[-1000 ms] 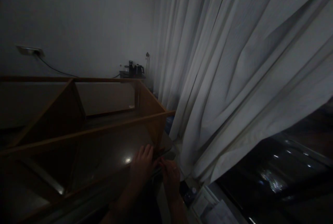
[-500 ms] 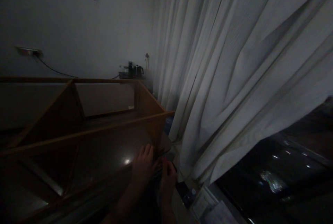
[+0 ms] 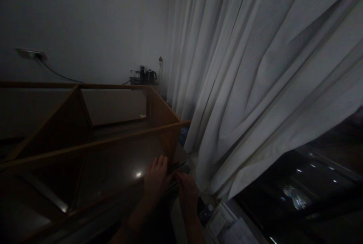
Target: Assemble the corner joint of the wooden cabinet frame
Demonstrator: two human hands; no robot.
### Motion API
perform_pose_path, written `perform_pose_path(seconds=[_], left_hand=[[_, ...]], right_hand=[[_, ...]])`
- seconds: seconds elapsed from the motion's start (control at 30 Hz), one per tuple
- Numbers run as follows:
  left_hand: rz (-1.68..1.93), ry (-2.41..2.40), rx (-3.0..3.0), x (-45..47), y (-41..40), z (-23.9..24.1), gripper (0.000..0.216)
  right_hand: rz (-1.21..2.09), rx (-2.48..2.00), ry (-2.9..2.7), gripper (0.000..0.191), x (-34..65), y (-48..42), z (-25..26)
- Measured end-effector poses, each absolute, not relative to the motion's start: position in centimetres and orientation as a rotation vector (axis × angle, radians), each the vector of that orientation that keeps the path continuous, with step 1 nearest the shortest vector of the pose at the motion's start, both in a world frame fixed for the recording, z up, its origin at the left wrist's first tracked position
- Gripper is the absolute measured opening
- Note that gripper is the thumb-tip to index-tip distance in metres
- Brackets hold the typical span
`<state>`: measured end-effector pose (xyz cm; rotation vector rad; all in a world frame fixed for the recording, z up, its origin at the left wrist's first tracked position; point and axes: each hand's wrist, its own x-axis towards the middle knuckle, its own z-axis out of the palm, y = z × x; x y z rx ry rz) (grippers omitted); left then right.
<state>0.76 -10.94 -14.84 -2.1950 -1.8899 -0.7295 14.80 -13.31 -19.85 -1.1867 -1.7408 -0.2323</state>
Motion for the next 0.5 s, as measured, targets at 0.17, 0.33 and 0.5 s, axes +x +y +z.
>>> perform_pose_path(seconds=[0.17,0.33,0.5], left_hand=[[-0.743,-1.901,-2.187,0.8,-11.0,-14.6,0.040],[-0.749,-1.896,-2.202,0.8,-11.0,-14.5,0.037],[-0.744,-1.866,-2.189,0.8,-10.8,-15.1,0.037]], right_hand=[[-0.362,-1.135,-1.923,0.030,16.4,-13.2,-19.7],[-0.093,-1.243,-1.835,0.035,16.0,-13.1,-19.3],[0.267,-1.425,-1.619,0.045,14.2,-13.6,-18.9]])
